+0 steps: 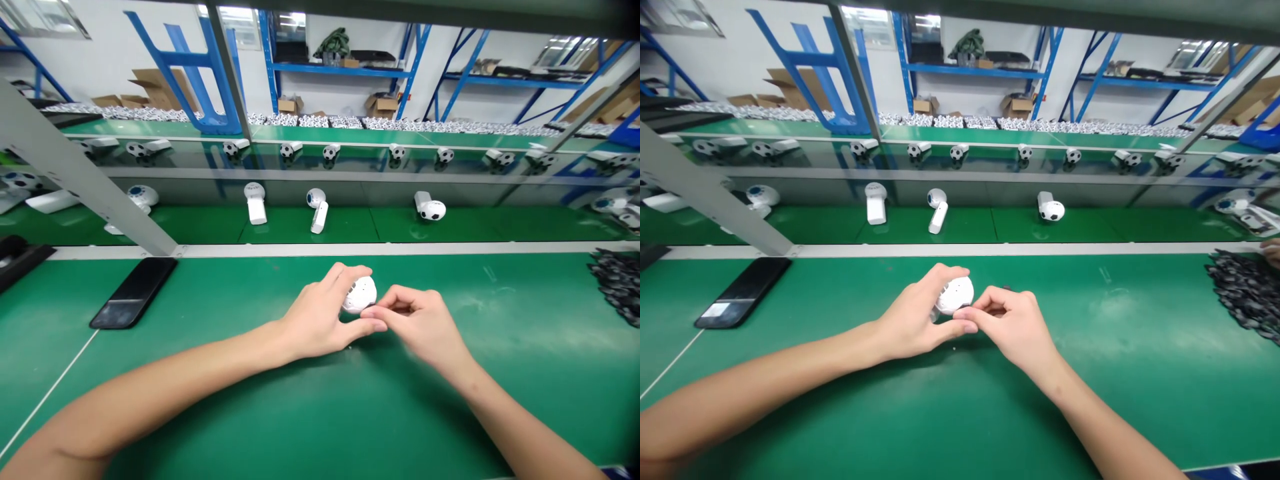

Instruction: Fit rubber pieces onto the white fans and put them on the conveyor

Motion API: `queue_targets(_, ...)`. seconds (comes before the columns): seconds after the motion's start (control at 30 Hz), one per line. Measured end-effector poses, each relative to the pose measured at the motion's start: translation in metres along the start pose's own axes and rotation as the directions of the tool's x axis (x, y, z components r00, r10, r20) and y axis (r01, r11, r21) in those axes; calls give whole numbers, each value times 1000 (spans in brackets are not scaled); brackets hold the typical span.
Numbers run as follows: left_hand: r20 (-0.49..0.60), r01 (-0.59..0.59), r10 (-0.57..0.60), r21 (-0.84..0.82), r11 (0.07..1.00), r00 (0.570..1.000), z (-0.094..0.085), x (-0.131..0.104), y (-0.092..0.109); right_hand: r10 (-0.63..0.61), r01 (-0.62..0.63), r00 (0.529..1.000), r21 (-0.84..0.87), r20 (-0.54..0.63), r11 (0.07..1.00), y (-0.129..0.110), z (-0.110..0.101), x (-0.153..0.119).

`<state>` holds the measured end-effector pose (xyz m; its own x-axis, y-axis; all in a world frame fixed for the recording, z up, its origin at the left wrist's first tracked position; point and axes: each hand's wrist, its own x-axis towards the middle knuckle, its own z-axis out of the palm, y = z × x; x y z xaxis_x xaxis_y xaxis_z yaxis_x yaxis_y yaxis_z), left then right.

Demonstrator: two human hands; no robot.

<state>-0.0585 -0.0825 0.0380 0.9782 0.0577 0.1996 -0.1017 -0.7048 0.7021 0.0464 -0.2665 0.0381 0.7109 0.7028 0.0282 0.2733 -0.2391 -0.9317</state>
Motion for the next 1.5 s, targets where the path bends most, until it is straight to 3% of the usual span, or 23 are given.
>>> queue_targets(0.23, 16, -40, 40, -6, 999, 999, 1, -2, -4, -15, 15, 1000, 10, 27, 1000, 4, 0, -3)
queue_targets(0.37, 49, -72, 75, -67, 995, 996, -4, 0, -5, -112, 119, 988, -64, 103, 991, 0, -4, -2)
queue_targets(0.43, 79, -23, 33, -120, 993, 996, -10, 4, -3, -151, 179, 965, -114, 216, 977, -1, -17, 3)
queue_targets(0.5, 111, 61, -44, -159, 985, 993, -16, 8, 0, -165, 204, 956, -143, 243, 968, 2, -37, 9)
queue_targets(0.6, 126, 112, -87, -206, 972, 988, -24, 13, 1, -170, 173, 985, -289, 35, 942, 17, -71, 23)
queue_targets(0.67, 98, 101, -79, -240, 965, 992, -27, 15, -2, -125, 110, 992, -436, -7, 893, 31, -88, 32)
queue_targets(0.83, 36, 61, -54, -247, 967, 998, -29, 8, -10, -43, 125, 988, -597, 149, 793, 57, -91, 46)
queue_targets(0.93, -47, -58, 50, -200, 978, 998, -25, 1, -12, -67, 142, 988, -638, 140, 757, 60, -82, 47)
queue_targets(1.07, -176, -292, 270, -115, 949, 947, -12, 1, -21, -64, 146, 987, -661, 146, 736, 64, -74, 48)
queue_targets(1.23, -72, -417, 423, 92, 904, 903, 6, 6, -49, 8, 54, 994, -565, 107, 823, 72, -69, 53)
queue_targets(1.37, -14, -358, 390, 370, 857, 921, 13, 4, -60, -15, 55, 996, -503, 83, 863, 69, -68, 52)
queue_targets(1.5, 144, -372, 356, 568, 734, 923, 15, 1, -54, -33, 18, 999, -353, -37, 936, 60, -63, 47)
